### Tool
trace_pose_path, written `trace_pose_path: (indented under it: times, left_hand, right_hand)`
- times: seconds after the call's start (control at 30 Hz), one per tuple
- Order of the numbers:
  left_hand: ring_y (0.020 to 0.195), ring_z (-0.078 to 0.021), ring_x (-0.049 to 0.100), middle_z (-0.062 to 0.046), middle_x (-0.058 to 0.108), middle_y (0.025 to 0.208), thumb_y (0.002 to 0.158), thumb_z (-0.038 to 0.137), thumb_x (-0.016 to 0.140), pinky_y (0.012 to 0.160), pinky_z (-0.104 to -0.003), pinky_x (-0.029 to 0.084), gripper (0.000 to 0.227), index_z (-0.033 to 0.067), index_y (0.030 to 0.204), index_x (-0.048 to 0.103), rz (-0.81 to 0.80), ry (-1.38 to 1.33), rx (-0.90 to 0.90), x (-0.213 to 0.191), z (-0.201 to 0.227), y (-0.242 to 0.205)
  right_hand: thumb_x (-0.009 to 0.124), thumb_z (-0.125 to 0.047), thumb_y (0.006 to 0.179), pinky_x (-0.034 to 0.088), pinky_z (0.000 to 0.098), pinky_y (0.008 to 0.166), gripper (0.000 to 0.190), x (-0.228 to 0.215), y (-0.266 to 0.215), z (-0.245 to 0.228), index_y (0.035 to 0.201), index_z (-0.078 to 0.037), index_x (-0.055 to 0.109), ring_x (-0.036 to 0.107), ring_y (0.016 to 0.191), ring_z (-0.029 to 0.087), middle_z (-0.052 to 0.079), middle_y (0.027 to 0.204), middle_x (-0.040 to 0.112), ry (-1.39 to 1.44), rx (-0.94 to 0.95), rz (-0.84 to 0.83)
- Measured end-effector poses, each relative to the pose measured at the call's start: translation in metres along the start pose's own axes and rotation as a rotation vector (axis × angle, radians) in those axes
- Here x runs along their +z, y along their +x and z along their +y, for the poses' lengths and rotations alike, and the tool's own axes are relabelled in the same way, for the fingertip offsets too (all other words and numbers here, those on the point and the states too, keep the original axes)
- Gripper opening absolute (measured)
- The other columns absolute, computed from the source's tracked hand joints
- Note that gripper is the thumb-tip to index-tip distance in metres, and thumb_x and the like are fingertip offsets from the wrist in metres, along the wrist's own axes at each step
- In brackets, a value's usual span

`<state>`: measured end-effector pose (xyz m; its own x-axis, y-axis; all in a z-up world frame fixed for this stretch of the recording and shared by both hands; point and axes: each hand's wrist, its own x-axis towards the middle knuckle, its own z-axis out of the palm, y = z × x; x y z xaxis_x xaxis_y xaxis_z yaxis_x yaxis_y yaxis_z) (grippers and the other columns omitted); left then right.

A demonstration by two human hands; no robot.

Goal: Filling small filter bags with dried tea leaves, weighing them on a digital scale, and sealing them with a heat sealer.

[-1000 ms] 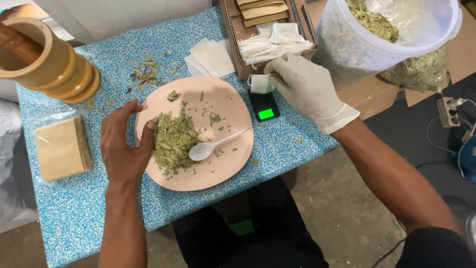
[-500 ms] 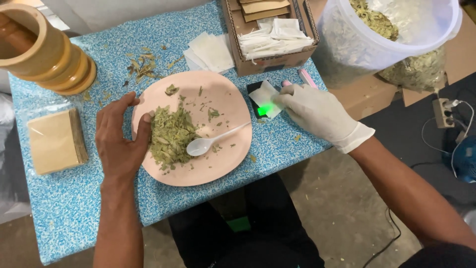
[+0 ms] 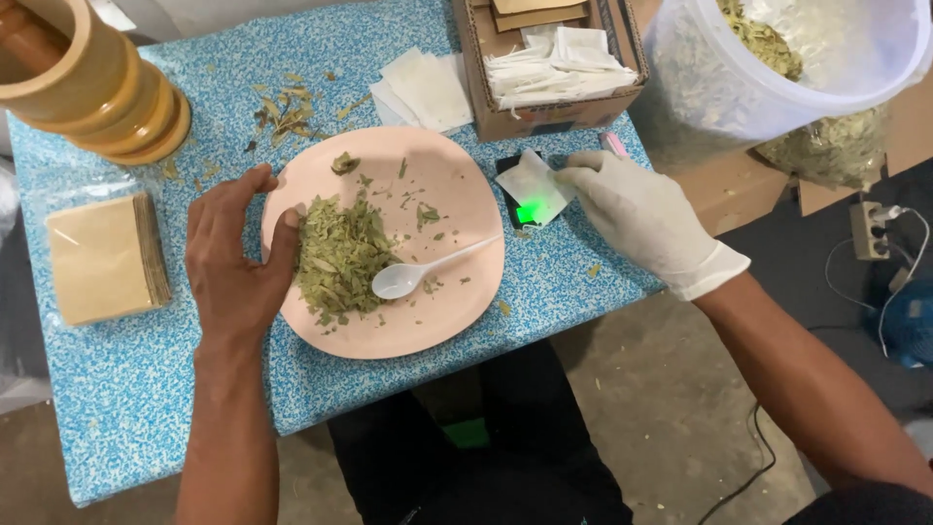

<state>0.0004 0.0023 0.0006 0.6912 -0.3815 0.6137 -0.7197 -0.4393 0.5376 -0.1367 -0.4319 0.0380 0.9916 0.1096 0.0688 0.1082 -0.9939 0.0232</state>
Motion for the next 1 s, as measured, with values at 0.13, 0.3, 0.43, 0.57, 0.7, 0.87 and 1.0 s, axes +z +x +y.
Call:
trace_pose_path:
  times: [0.13, 0.3, 0.43, 0.57, 0.7, 0.87, 1.0]
  left_hand:
    - [0.139, -0.0474, 0.061, -0.017, 0.069, 0.135, 0.119, 0.005, 0.073, 0.118, -0.071, 0.051, 0.044, 0.0018, 0.161, 0.061, 0.010, -0.030, -0.005, -0.002, 0.002, 0.002]
    - [0.140, -0.0472, 0.061, -0.017, 0.069, 0.136, 0.118, 0.003, 0.076, 0.118, -0.071, 0.051, 0.045, 0.0006, 0.161, 0.062, 0.010, -0.033, 0.027, -0.003, 0.001, 0.002]
    - [0.140, -0.0479, 0.060, -0.017, 0.068, 0.137, 0.120, 0.005, 0.073, 0.118, -0.074, 0.051, 0.043, 0.0014, 0.161, 0.060, 0.015, -0.049, 0.030, -0.005, 0.002, 0.004]
    - [0.139, -0.0482, 0.061, -0.017, 0.068, 0.136, 0.120, 0.006, 0.074, 0.117, -0.073, 0.051, 0.042, -0.0001, 0.160, 0.061, 0.017, -0.038, 0.030, -0.006, 0.003, 0.002]
    - [0.140, -0.0489, 0.060, -0.018, 0.068, 0.136, 0.121, 0.008, 0.072, 0.117, -0.075, 0.051, 0.041, 0.0001, 0.160, 0.061, 0.021, -0.046, 0.025, -0.005, 0.003, 0.003]
    - [0.141, -0.0475, 0.060, -0.016, 0.067, 0.137, 0.121, 0.006, 0.072, 0.117, -0.074, 0.051, 0.042, 0.0016, 0.161, 0.060, 0.005, -0.043, 0.025, -0.005, 0.004, 0.003]
    - [0.141, -0.0473, 0.060, -0.016, 0.068, 0.136, 0.120, 0.006, 0.073, 0.118, -0.073, 0.051, 0.042, 0.0018, 0.160, 0.061, 0.002, -0.032, 0.011, -0.005, 0.003, 0.002]
  right_hand:
    - [0.076, -0.038, 0.108, 0.068, 0.0414, 0.090, 0.032, -0.003, -0.003, -0.011, 0.138, -0.028, 0.071, 0.075, 0.126, 0.026, -0.003, 0.135, 0.070, -0.023, -0.003, -0.029]
    - [0.080, -0.038, 0.101, 0.068, 0.0446, 0.091, 0.037, 0.020, -0.001, -0.003, 0.135, -0.029, 0.070, 0.071, 0.130, 0.028, -0.004, 0.130, 0.069, -0.236, -0.097, -0.032]
    - [0.074, -0.032, 0.110, 0.066, 0.0430, 0.093, 0.013, 0.038, 0.006, 0.009, 0.121, -0.026, 0.075, 0.071, 0.129, 0.026, -0.007, 0.126, 0.072, -0.253, -0.087, 0.044]
    - [0.078, -0.031, 0.109, 0.065, 0.0399, 0.097, 0.009, 0.040, 0.006, 0.012, 0.117, -0.028, 0.078, 0.073, 0.131, 0.021, -0.012, 0.128, 0.075, -0.234, -0.096, 0.096]
    - [0.076, -0.038, 0.113, 0.064, 0.0424, 0.097, 0.011, 0.040, 0.005, 0.019, 0.116, -0.028, 0.075, 0.072, 0.133, 0.021, -0.011, 0.127, 0.079, 0.097, 0.046, 0.146]
    - [0.082, -0.026, 0.105, 0.061, 0.0409, 0.096, 0.014, -0.027, 0.009, -0.002, 0.118, -0.026, 0.078, 0.078, 0.107, 0.021, -0.005, 0.110, 0.083, 0.467, 0.304, 0.087]
    - [0.087, -0.039, 0.100, 0.060, 0.0325, 0.092, 0.021, -0.043, 0.026, -0.002, 0.119, -0.035, 0.078, 0.078, 0.095, 0.010, -0.011, 0.101, 0.082, 0.661, 0.471, 0.025]
